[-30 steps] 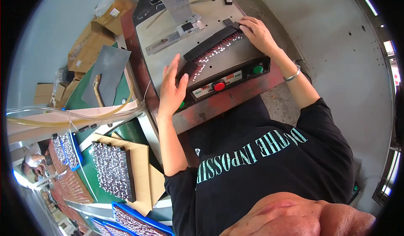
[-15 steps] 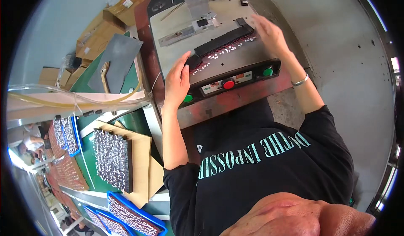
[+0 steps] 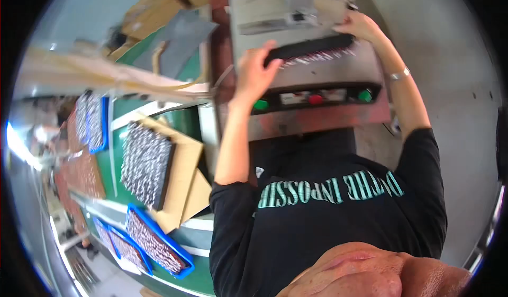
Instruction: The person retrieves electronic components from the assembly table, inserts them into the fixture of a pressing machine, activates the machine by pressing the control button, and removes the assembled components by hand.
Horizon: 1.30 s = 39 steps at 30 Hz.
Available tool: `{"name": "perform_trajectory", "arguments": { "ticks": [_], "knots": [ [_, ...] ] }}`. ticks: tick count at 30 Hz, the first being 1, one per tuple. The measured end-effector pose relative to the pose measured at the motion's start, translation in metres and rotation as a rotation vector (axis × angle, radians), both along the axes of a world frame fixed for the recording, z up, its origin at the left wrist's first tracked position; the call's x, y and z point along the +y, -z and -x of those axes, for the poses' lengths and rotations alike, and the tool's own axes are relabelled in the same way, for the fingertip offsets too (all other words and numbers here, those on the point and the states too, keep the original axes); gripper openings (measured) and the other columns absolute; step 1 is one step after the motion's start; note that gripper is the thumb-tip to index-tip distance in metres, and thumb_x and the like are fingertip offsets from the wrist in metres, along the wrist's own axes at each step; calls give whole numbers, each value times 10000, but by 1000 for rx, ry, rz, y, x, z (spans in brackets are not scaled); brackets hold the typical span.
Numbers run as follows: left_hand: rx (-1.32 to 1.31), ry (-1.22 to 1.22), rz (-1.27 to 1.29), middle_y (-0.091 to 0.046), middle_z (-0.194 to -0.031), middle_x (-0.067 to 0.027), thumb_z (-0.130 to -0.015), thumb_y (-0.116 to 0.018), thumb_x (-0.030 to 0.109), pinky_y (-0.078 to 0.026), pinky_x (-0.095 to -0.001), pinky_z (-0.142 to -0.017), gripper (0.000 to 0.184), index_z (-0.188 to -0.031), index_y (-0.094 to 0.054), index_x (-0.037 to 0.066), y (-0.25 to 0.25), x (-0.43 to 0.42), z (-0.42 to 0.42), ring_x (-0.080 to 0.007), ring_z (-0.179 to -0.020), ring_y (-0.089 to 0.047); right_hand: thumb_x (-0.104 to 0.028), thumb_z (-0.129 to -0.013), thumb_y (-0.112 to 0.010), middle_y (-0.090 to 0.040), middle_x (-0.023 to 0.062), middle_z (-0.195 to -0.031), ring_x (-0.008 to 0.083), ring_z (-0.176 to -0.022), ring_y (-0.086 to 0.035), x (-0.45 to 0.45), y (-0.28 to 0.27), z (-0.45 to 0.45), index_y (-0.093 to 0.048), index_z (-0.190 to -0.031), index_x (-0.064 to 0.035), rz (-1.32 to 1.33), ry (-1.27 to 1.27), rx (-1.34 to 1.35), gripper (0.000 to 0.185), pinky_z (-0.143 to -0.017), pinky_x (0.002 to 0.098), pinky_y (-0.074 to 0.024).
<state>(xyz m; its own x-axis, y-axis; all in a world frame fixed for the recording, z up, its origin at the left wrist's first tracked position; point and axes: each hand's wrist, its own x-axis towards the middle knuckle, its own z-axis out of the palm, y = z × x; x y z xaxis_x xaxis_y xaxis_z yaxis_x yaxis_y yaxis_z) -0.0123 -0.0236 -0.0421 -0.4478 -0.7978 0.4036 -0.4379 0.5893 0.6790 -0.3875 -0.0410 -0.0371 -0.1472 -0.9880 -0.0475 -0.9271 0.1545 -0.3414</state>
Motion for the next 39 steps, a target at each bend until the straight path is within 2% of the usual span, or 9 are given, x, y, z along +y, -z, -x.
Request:
{"name": "perform_trajectory", "arguments": {
  "ticks": [6,10,12,14,16,19,26,33,39],
  "knots": [
    [31,5,121,-702,-1081,-117,-804,-756,256,-473,-441,-918,393,-1160,-680,109,4,1,-3,-343,-1022,-610,-356,-729,-779,-589,120,-764,227,-728,-563,-23,23,21,-567,-825,-26,84,-147,-110,404,-672,384,-465],
    [30,-4,88,-682,-1131,-83,-826,-735,268,-434,-430,-974,387,-1179,-671,121,5,5,-4,-316,-1110,-567,-224,-750,-756,-624,116,-855,227,-782,-585,-36,44,52,-597,-965,4,44,-87,-333,351,-737,358,-480],
    [56,9,64,-676,-1145,-75,-831,-732,273,-426,-428,-987,383,-1177,-671,122,10,3,-5,-310,-1135,-553,-166,-792,-724,-671,119,-941,220,-838,-625,-23,31,53,-627,-1104,0,91,-28,-183,367,-780,341,-494],
    [52,12,70,-675,-1150,-76,-835,-729,274,-426,-425,-992,383,-1180,-669,116,11,5,-5,-313,-1139,-551,-146,-856,-671,-690,137,-1011,215,-881,-649,2,26,63,-622,-1211,-16,343,-161,-185,381,-804,331,-501],
    [52,16,90,-670,-1173,-78,-842,-726,279,-433,-421,-994,394,-1190,-662,107,10,3,-6,-323,-1135,-552,-167,-939,-608,-689,122,-1010,196,-851,-633,19,25,68,-610,-1259,-12,172,-124,-139,355,-791,325,-499],
    [91,72,26,-666,-1186,-84,-847,-723,284,-446,-425,-985,409,-1212,-655,111,8,-2,-6,-334,-1129,-555,-225,-987,-573,-684,122,-1045,175,-835,-614,46,2,31,-579,-1318,2,-67,66,-501,401,-790,306,-495],
    [-217,204,-95,-671,-1180,-91,-806,-743,354,-479,-410,-949,485,-1215,-669,105,-16,-22,-3,-307,-1112,-575,-190,-988,-591,-656,139,-1090,158,-870,-590,65,20,9,-538,-1383,-22,291,-68,-269,433,-825,299,-494],
    [-58,34,-44,-654,-1151,-114,-809,-751,376,-483,-414,-940,543,-1217,-633,37,-7,35,33,-315,-1099,-575,-168,-966,-608,-674,150,-1068,222,-885,-631,12,7,10,-592,-1253,-12,354,-122,-326,326,-833,331,-497],
    [118,-75,7,-519,-1344,-220,-858,-720,290,-443,-473,-1017,582,-1315,-522,-10,3,72,72,-410,-1202,-514,-160,-948,-613,-654,161,-1121,288,-878,-652,-45,11,13,-589,-1260,-49,449,-265,-214,332,-828,352,-505]
  ]
}}
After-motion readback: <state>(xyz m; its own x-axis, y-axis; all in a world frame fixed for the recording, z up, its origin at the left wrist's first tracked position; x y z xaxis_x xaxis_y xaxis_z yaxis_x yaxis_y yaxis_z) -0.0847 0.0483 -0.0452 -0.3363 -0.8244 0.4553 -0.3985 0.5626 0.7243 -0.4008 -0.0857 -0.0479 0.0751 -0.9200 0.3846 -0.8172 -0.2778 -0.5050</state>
